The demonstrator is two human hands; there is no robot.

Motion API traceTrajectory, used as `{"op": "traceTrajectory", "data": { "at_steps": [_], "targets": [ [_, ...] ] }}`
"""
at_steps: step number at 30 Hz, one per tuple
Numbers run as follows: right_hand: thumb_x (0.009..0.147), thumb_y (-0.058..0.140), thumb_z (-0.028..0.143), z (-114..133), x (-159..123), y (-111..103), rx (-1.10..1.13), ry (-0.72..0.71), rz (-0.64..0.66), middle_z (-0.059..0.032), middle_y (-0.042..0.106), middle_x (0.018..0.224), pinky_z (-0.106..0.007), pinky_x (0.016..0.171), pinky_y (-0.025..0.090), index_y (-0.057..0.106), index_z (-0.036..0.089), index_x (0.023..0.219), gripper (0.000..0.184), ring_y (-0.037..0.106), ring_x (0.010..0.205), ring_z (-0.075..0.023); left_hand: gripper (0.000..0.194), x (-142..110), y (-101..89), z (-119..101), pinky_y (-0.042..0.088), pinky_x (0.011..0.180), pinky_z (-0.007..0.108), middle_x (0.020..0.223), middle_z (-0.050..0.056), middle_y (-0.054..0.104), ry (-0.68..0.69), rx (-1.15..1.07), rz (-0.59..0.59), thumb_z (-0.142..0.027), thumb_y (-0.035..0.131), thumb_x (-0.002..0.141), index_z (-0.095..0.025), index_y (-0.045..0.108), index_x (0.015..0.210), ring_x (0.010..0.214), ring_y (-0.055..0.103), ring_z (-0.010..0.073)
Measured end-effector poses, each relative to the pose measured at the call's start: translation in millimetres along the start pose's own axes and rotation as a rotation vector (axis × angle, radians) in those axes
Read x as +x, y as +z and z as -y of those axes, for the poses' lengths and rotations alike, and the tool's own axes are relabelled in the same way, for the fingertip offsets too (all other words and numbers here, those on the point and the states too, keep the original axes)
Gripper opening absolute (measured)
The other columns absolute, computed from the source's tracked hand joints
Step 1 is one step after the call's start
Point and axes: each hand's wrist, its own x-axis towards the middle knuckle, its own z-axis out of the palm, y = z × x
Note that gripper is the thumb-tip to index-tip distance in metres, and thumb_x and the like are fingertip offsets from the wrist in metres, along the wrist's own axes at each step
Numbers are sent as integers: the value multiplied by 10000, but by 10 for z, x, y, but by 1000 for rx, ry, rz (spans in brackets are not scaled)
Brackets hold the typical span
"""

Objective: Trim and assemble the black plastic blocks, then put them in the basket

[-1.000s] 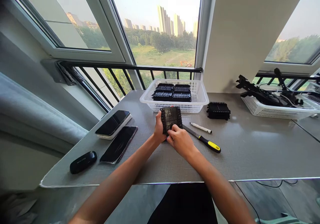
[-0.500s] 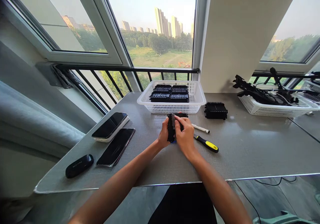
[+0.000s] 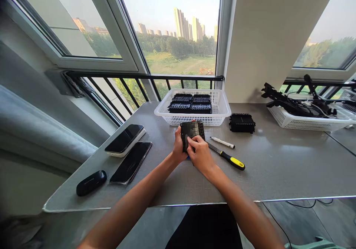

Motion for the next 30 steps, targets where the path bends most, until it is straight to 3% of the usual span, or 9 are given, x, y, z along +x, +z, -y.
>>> {"op": "traceTrajectory", "data": {
  "at_steps": [11,15,19,22,26,30],
  "targets": [
    [830,549,85,52,-58,-27,-20,-16,131,-37,622,838,-235,649,463,759,168,880,231,577,666,-115,557,67,-54,-144,551,822,331,991,83,732,8,-52,-8,-557,407,900,-190,603,1269,859,693,201],
    [791,556,82,101,-59,-55,17,4,52,-22,624,786,-249,665,475,751,196,773,227,590,676,-126,569,77,-90,-179,554,830,342,1014,82,730,-29,-48,-6,-586,446,882,-195,612,1260,873,696,210],
    [884,500,189,76,-3,-146,45,78,-273,-48,632,891,-304,764,502,745,220,986,267,617,814,-170,577,54,-79,-100,535,902,368,1060,80,729,-52,-10,31,-589,449,885,-200,599,1286,959,689,231],
    [942,444,246,27,22,-182,26,73,-390,-68,612,985,-329,821,506,696,236,1148,325,609,906,-189,569,14,-61,12,507,962,374,1096,72,721,-150,50,95,-578,404,917,-214,571,1321,1045,665,232],
    [966,441,285,-38,18,-144,-64,20,-269,-85,574,1080,-344,865,503,637,263,1263,357,600,933,-196,495,-39,-55,119,467,1011,320,1151,45,700,-213,94,187,-481,416,949,-229,543,1355,1118,632,208],
    [978,414,261,-70,12,-104,-180,-13,-102,-91,586,1067,-350,845,507,548,266,1374,418,603,902,-212,474,-62,-32,140,464,999,278,1181,24,686,-190,104,192,-436,474,934,-239,545,1359,1115,625,192]
  ]
}}
